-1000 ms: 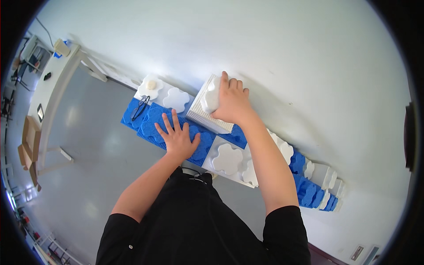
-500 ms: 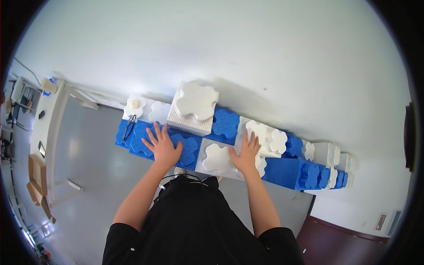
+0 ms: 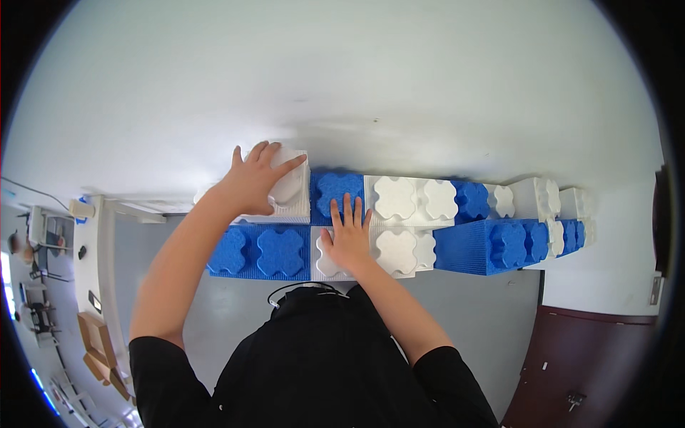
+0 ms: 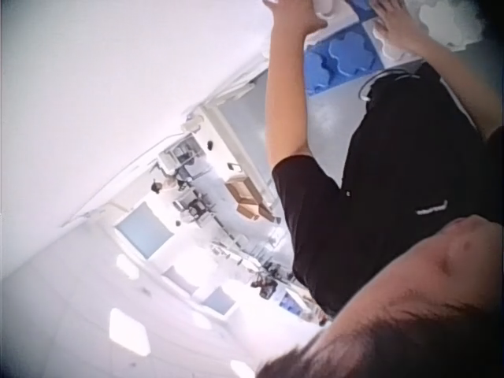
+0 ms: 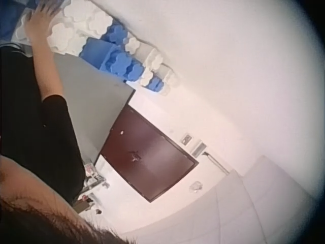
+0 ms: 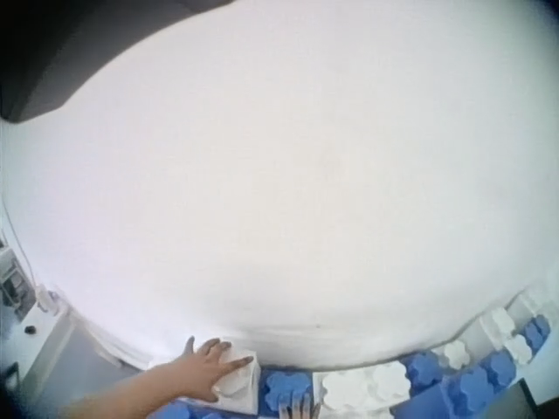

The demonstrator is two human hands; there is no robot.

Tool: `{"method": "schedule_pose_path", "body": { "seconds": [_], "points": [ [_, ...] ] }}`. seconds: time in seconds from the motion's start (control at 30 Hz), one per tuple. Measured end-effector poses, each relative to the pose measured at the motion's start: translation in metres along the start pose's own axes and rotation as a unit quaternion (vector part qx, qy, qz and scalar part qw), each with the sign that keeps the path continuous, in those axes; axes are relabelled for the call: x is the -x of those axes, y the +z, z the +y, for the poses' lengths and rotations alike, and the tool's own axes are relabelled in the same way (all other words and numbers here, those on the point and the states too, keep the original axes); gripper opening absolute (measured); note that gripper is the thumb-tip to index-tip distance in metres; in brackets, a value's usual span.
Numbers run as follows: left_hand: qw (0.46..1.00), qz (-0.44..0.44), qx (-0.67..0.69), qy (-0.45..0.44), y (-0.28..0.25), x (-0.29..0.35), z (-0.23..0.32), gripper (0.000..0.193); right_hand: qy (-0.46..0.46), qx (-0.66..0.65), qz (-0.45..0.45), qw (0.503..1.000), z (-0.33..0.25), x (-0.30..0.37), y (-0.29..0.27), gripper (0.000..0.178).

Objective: Stack large plastic blocks to form a row against a wall.

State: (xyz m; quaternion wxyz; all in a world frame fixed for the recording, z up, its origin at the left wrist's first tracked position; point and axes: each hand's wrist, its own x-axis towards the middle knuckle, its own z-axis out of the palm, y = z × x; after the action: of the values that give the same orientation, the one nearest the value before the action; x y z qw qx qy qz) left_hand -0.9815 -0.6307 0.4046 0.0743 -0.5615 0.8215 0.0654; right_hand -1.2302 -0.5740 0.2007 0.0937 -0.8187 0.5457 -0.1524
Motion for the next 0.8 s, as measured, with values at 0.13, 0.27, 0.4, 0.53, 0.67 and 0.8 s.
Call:
{"method": "schedule_pose_path", "body": {
  "seconds": [0.13,0.27,0.4,0.53,0.67,0.8],
  "points": [
    [0.990,-0.135,0.048,0.007,-0.018,-0.022,-0.010,0.124,0.020,-0.015,-0.032,0.999,-0.007,0.000,-0.006,0.078],
    [0.994,-0.102,0.006,0.028,-0.009,-0.028,-0.009,0.123,0.041,-0.001,-0.049,0.998,-0.009,-0.002,-0.008,0.079],
    [0.992,-0.120,0.015,0.032,-0.016,-0.030,-0.015,0.117,0.046,-0.003,-0.052,0.998,-0.012,-0.004,-0.012,0.079],
    [0.993,-0.105,0.013,0.045,-0.022,-0.031,-0.014,0.110,0.052,-0.003,-0.068,0.996,-0.014,-0.005,-0.015,0.080],
    [0.992,-0.127,-0.006,0.012,-0.032,-0.025,0.002,0.110,0.062,-0.003,-0.083,0.995,-0.014,-0.005,-0.015,0.083],
    [0.993,-0.117,0.010,0.017,-0.036,-0.030,-0.009,0.110,0.056,-0.015,-0.069,0.996,-0.012,-0.004,-0.011,0.083]
  ]
}}
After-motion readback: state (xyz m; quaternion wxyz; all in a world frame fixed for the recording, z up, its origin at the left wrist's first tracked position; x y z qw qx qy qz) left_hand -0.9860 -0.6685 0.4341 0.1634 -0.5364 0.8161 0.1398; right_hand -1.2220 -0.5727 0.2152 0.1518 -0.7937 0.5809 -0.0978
